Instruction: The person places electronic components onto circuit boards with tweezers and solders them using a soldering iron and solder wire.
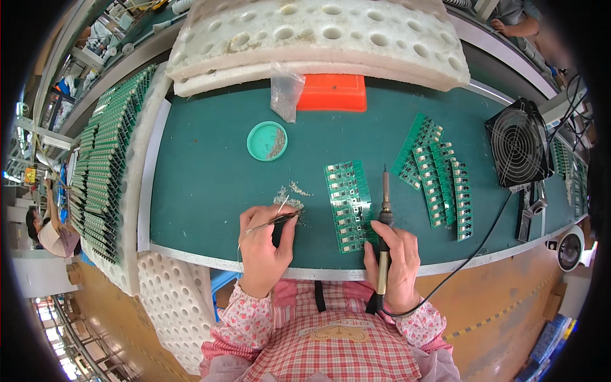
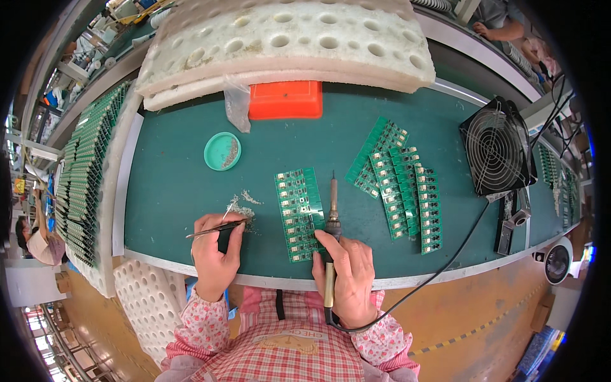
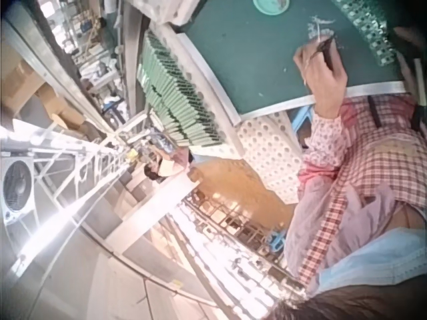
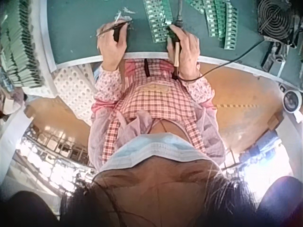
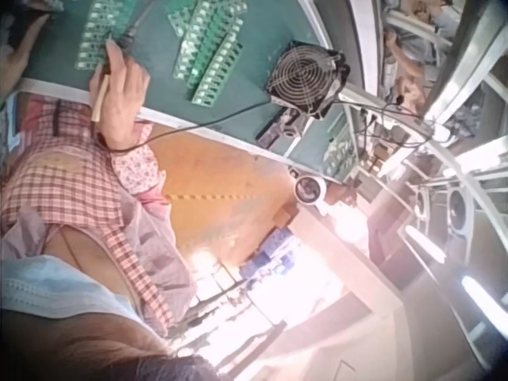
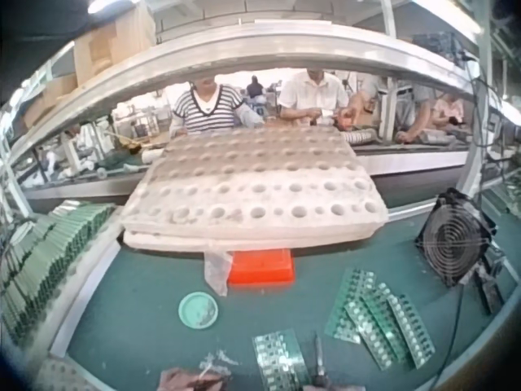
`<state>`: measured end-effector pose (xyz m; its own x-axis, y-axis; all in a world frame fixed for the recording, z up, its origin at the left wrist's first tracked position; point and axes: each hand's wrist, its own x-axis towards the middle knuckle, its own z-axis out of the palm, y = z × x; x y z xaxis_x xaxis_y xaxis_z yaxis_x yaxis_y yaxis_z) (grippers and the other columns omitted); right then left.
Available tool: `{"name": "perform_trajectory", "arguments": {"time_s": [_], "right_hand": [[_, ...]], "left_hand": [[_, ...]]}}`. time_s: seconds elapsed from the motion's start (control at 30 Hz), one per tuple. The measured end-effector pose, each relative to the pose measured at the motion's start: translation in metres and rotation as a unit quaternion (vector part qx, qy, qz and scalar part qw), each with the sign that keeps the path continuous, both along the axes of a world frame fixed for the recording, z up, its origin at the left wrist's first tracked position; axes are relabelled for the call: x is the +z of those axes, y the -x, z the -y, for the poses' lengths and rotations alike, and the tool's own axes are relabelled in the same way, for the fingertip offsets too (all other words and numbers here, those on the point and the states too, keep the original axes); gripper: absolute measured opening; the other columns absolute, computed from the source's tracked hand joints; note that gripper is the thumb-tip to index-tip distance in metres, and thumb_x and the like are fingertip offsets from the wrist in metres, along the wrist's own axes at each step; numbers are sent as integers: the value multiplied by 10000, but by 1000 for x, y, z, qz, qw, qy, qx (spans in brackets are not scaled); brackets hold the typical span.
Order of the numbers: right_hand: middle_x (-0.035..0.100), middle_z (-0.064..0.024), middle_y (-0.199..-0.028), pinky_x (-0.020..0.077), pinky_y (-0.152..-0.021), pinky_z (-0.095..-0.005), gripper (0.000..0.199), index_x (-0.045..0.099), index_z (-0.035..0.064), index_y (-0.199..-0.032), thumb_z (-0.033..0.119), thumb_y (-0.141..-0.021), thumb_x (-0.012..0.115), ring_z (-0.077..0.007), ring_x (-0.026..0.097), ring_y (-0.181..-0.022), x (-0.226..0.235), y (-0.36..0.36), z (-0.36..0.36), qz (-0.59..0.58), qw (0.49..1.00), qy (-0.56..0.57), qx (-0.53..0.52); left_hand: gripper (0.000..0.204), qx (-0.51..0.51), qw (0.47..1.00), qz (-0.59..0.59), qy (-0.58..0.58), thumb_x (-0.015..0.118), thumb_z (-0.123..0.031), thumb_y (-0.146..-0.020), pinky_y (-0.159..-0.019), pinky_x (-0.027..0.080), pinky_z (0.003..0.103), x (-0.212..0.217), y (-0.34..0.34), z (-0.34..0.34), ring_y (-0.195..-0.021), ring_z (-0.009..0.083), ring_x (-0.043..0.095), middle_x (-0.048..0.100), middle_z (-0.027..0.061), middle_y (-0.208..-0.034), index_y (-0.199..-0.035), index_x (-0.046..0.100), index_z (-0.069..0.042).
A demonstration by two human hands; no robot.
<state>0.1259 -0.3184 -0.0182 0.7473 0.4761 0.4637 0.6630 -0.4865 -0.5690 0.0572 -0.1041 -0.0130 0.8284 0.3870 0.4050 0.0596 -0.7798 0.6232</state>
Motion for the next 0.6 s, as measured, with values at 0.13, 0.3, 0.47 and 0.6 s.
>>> {"name": "perform_trajectory", "arguments": {"time_s": [0.13,0.3,0.47,0.6], "right_hand": [[602,-124,-949,471,-809,-397,556,603,36,-1263,-34,-735,762,-285,604,-835,-1,-1,0,2,1000,5,1],[593,-125,-949,471,-798,-399,537,608,34,-1255,-26,-743,759,-284,599,-828,-2,-1,0,8,1000,11,3],[589,-127,-949,470,-798,-399,519,614,32,-1247,-16,-751,757,-283,597,-827,0,-1,0,4,1000,14,2],[588,-128,-950,470,-799,-398,512,619,32,-1243,-15,-752,757,-283,597,-831,1,-1,0,1,1000,17,1]], "left_hand": [[120,-11,1000,-6,10,692,-12,-843,-864,449,359,-2,0,0,-870,275,637,708,60,-927,-956,694,-53],[112,-15,1000,1,-3,687,-3,-839,-882,436,364,-3,-1,0,-860,267,640,715,50,-943,-944,687,-43],[110,-20,1000,3,-14,688,3,-837,-882,435,379,-3,-2,1,-856,266,638,713,42,-963,-936,677,-44],[123,-22,999,-1,-23,693,6,-834,-882,437,389,-2,-2,1,-856,272,633,711,41,-970,-943,671,-46]]}}
